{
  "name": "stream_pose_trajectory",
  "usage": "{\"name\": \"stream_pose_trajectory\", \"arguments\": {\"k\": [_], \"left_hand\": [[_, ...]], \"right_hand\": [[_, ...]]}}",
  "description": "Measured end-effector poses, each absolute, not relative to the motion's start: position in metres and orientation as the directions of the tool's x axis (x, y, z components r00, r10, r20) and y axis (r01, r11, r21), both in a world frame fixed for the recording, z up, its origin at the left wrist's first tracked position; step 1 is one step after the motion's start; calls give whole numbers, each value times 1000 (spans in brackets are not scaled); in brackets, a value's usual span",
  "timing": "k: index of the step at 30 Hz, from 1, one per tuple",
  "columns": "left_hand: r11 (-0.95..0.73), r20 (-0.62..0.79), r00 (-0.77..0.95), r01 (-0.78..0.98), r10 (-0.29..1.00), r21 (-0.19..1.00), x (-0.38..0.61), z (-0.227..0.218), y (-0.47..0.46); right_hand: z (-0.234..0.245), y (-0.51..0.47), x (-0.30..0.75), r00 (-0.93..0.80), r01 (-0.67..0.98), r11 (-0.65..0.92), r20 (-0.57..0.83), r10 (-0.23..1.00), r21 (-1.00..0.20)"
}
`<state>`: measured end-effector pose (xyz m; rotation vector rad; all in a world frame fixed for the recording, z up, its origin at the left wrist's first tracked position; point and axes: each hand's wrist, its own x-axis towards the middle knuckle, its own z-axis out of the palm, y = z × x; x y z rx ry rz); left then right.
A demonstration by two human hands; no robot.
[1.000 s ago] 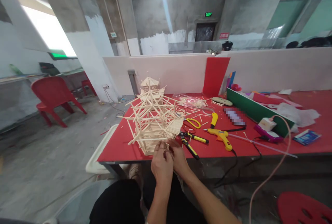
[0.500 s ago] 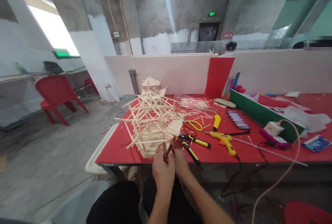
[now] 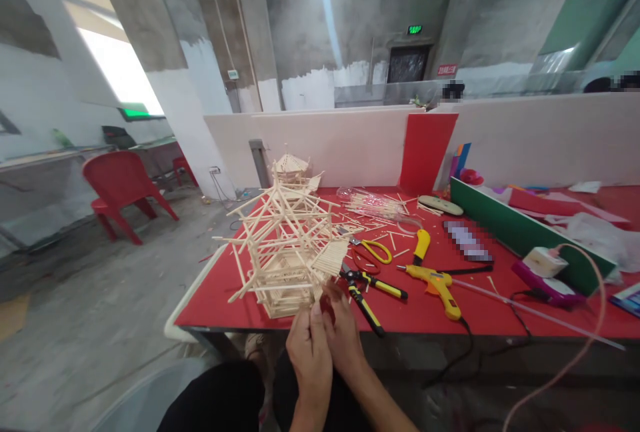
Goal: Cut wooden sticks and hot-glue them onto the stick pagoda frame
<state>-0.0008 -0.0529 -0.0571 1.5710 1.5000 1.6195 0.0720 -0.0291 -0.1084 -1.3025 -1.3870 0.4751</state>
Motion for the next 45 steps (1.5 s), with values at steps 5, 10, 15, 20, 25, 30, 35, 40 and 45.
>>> {"name": "stream_pose_trajectory", "arguments": {"k": [5, 10, 15, 20, 25, 30, 35, 40, 45], "left_hand": [[-395, 471, -190, 334, 861, 856, 5, -57, -52], [-404, 474, -175, 325, 863, 855, 12, -53, -48], [-346, 389, -145, 255, 910, 903, 18, -56, -45], [-201, 198, -169, 1, 966, 980, 37, -50, -40], [125, -142, -23, -345, 990, 930, 71, -38, -26], [94, -115, -23, -439, 993, 894, 93, -38, -14], [88, -90, 15, -401, 996, 912, 93, -49, -14], [58, -51, 31, -341, 998, 938, 90, -56, -20], [72, -66, 29, -342, 997, 937, 89, -59, -22]], "right_hand": [[-101, -43, 82, 252, 413, 277, 401, 881, -868], [-71, -60, 105, 278, 433, 263, 406, 871, -862], [-45, -60, 126, 302, 395, 259, 391, 870, -881], [-32, -48, 141, 309, 427, 245, 395, 865, -870], [-23, -32, 159, 389, 407, 210, 377, 840, -889], [-18, -27, 170, 411, 432, 218, 406, 816, -875], [-28, -26, 175, 397, 487, 198, 417, 817, -851], [-39, -27, 180, 423, 493, 160, 397, 815, -855], [-39, -30, 179, 401, 475, 149, 364, 841, -867]]}}
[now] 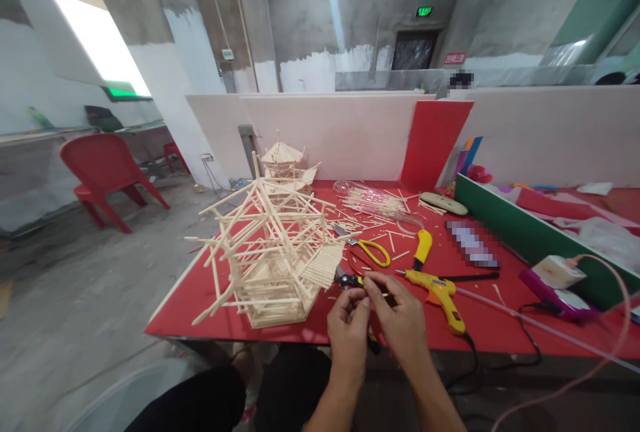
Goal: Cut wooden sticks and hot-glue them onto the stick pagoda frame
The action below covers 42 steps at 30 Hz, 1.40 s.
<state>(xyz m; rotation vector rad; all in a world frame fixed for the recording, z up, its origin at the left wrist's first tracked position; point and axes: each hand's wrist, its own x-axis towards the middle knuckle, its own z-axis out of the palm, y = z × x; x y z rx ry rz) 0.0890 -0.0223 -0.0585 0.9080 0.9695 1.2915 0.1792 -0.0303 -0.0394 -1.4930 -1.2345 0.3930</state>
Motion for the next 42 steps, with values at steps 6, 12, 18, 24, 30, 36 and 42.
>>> {"name": "stream_pose_trajectory", "arguments": {"k": [6, 12, 18, 24, 30, 36, 42], "left_hand": [[98, -93, 32, -372, 995, 923, 86, -61, -22], [132, -135, 20, -378, 991, 916, 84, -67, -20], [145, -150, 16, -366, 989, 919, 85, -68, -21], [131, -141, -3, -345, 990, 929, 85, -69, -21], [145, -171, -37, -369, 985, 918, 82, -65, -21], [186, -286, -138, -487, 948, 853, 83, -59, -18], [184, -289, -130, -517, 948, 836, 85, -61, -19]], "right_hand": [[-41, -31, 178, 382, 498, 153, 374, 845, -854], [-48, -34, 179, 370, 510, 128, 352, 860, -851], [-50, -37, 180, 379, 522, 102, 337, 862, -847], [-43, -33, 184, 400, 515, 106, 347, 848, -851], [-51, -34, 198, 406, 643, 27, 370, 836, -766], [-72, -42, 209, 340, 805, -73, 358, 870, -589], [-72, -43, 197, 293, 797, 0, 388, 874, -604]]}}
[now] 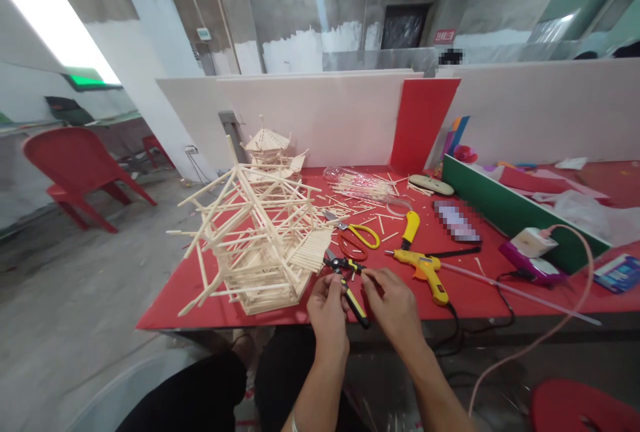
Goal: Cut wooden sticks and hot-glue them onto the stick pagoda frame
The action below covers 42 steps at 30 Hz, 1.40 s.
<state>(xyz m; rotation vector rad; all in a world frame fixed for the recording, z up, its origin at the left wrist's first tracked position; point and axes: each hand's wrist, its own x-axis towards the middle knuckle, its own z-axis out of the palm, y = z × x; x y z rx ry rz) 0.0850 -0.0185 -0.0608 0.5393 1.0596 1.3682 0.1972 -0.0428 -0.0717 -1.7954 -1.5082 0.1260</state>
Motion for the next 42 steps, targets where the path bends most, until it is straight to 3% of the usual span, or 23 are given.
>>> {"name": "stream_pose_trajectory", "arguments": {"k": [13, 21, 31, 38, 42], "left_hand": [[197, -287, -115, -489, 951, 850, 85, -65, -20], [161, -239, -143, -419, 960, 894, 84, -61, -21], [176, -256, -136, -431, 957, 885, 83, -60, -21], [116, -254, -196, -528, 947, 841, 82, -56, -20], [119, -261, -206, -525, 943, 843, 83, -57, -20]], "right_hand": [[-53, -41, 179, 280, 635, 122, 375, 884, -763], [-16, 6, 179, 349, 352, 196, 322, 880, -915], [-8, 18, 174, 367, 448, 214, 397, 841, -868], [-49, -28, 211, 422, 613, 9, 337, 842, -790], [-66, -38, 218, 351, 709, -33, 313, 883, -704]]}}
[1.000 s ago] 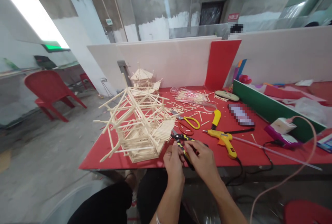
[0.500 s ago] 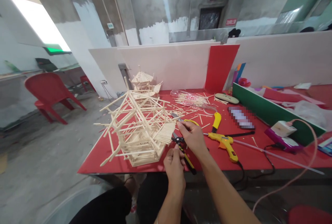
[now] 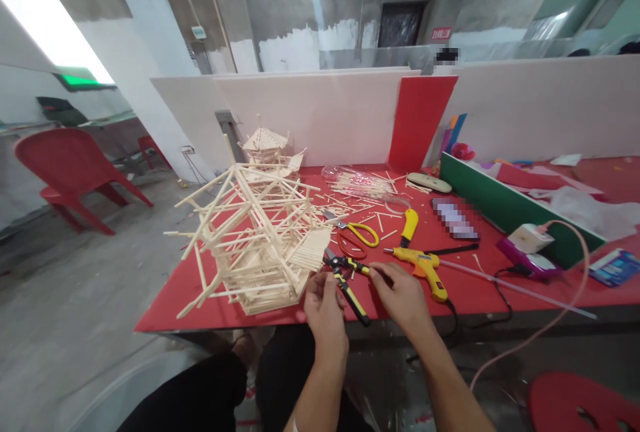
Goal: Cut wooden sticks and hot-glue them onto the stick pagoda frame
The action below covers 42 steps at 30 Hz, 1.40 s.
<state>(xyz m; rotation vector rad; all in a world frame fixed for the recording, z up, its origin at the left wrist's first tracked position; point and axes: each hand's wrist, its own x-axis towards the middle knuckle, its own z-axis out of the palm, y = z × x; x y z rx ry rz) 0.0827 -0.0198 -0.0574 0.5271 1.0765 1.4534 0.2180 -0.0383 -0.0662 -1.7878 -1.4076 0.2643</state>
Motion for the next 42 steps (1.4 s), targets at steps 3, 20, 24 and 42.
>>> {"name": "stream_pose_trajectory", "arguments": {"k": [3, 20, 24, 42], "left_hand": [[106, -258, -230, -519, 938, 848, 81, -59, -18], [-53, -220, -483, -490, 848, 870, 67, -57, -6], [-32, -221, -444, -494, 868, 869, 66, -55, -5], [40, -253, -332, -533, 909, 845, 74, -58, -6]], "right_hand": [[-66, -36, 209, 277, 743, -3, 303, 912, -670], [-26, 47, 210, 34, 931, 42, 200, 979, -363], [-25, 83, 215, -23, 965, 57, 134, 991, -255], [-26, 184, 208, -430, 895, 442, -144, 891, 63]]}}
